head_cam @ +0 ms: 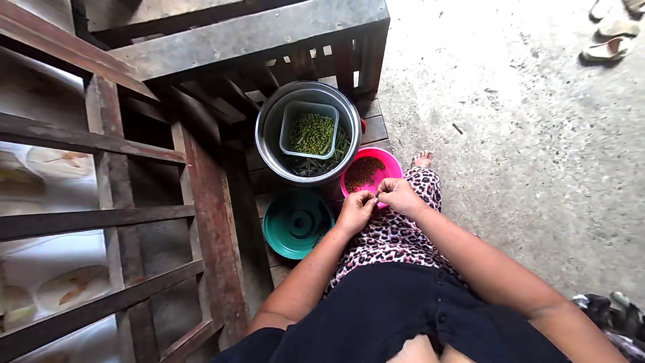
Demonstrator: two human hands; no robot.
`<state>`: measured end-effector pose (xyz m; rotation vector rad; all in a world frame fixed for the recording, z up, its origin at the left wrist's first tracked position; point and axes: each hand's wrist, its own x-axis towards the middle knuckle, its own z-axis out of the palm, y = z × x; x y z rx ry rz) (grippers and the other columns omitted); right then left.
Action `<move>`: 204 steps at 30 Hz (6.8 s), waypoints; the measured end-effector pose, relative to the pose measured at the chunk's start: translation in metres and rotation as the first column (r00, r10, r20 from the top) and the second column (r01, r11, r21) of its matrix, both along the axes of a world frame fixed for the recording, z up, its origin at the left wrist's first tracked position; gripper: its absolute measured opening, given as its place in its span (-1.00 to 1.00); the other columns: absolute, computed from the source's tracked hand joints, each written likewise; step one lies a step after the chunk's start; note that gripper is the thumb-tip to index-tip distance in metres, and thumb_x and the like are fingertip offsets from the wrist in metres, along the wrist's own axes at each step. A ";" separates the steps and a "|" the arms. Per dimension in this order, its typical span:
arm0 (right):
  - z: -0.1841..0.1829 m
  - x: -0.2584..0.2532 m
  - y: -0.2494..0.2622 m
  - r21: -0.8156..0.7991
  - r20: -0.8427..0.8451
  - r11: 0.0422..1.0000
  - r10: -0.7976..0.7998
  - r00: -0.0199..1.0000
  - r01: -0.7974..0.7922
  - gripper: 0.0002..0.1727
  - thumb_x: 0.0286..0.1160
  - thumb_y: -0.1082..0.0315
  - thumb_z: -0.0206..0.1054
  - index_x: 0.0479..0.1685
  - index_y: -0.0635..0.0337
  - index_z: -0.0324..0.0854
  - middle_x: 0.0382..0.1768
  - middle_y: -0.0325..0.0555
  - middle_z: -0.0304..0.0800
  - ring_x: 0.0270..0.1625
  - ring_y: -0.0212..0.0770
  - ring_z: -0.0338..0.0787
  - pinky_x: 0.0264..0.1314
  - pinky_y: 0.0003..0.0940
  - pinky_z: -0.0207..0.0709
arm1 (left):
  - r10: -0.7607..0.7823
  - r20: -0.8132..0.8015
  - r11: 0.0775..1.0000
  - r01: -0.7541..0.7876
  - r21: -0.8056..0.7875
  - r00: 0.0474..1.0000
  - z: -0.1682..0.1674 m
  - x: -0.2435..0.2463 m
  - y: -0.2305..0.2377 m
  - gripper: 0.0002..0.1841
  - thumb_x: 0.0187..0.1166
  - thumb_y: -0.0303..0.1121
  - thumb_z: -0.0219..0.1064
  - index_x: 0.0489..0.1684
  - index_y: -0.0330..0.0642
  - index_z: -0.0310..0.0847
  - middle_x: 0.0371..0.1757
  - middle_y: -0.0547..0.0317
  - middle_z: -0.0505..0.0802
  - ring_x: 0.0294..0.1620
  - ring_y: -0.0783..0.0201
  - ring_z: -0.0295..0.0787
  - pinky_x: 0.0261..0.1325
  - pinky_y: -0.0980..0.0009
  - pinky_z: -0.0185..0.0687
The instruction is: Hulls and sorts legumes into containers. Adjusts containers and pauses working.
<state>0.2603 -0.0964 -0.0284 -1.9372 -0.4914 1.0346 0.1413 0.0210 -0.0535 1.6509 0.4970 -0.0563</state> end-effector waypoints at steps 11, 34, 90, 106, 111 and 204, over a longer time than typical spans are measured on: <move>-0.013 0.007 -0.003 0.104 -0.247 0.984 -0.117 0.962 0.146 -0.81 0.42 0.63 0.26 -0.49 0.19 0.56 -0.63 -0.32 0.53 -0.62 -0.51 0.40 -0.54 -0.60 0.24 | 0.049 -0.137 0.859 -0.112 -0.499 0.989 0.000 0.011 0.007 -0.83 0.78 -0.49 0.14 -0.19 -0.34 0.62 -0.46 0.24 0.71 -0.58 0.51 0.51 -0.45 0.63 0.46; -0.001 0.021 0.000 0.054 -0.260 0.980 -0.170 0.951 0.190 -0.81 0.49 0.62 0.20 -0.46 0.20 0.53 -0.70 -0.34 0.44 -0.70 -0.52 0.34 -0.61 -0.63 0.22 | 0.063 -0.069 0.831 -0.091 -0.549 0.996 0.000 0.028 0.017 -0.87 0.74 -0.51 0.20 -0.12 -0.40 0.64 -0.44 0.13 0.79 -0.60 0.48 0.60 -0.48 0.62 0.55; -0.001 0.018 0.007 -0.054 0.084 0.998 -0.013 0.996 0.017 -0.95 0.61 0.51 0.34 -0.16 0.32 0.68 -0.43 -0.13 0.73 -0.52 -0.42 0.63 -0.42 -0.51 0.55 | -0.159 -0.177 0.919 0.080 -0.385 0.971 0.000 0.040 0.021 -0.83 0.76 -0.52 0.16 0.06 -0.47 0.60 -0.35 0.09 0.82 -0.54 0.49 0.64 -0.41 0.59 0.57; 0.005 0.011 -0.005 0.024 0.199 0.991 -0.133 0.971 0.131 -0.93 0.62 0.51 0.31 -0.14 0.36 0.67 -0.42 -0.11 0.73 -0.51 -0.40 0.68 -0.38 -0.46 0.64 | -0.111 -0.139 0.954 0.066 -0.291 0.984 -0.006 0.040 0.016 -0.79 0.72 -0.54 0.21 0.18 -0.39 0.65 -0.08 -0.05 0.84 -0.50 0.39 0.72 -0.39 0.48 0.68; 0.019 0.010 0.010 0.216 0.467 0.976 -0.092 0.879 -0.012 -0.89 0.55 0.52 0.35 -0.11 0.41 0.73 -0.16 0.09 0.77 -0.27 -0.25 0.76 -0.14 -0.33 0.72 | -0.015 -0.010 0.989 0.013 -0.148 1.000 0.011 0.004 0.018 -0.59 0.65 -0.54 0.28 0.48 -0.30 0.53 0.35 -0.13 0.73 -0.13 0.22 0.84 -0.05 0.29 0.80; -0.002 0.008 0.005 0.028 -0.036 0.995 -0.096 0.995 0.097 -0.85 0.28 0.61 0.38 -0.55 0.22 0.60 -0.67 -0.28 0.54 -0.66 -0.47 0.39 -0.56 -0.52 0.25 | 0.000 -0.038 0.990 -0.006 -0.144 0.999 0.014 0.015 0.017 -0.93 0.59 -0.55 0.39 -0.16 -0.42 0.67 -0.37 0.07 0.84 -0.51 0.40 0.77 -0.31 0.48 0.77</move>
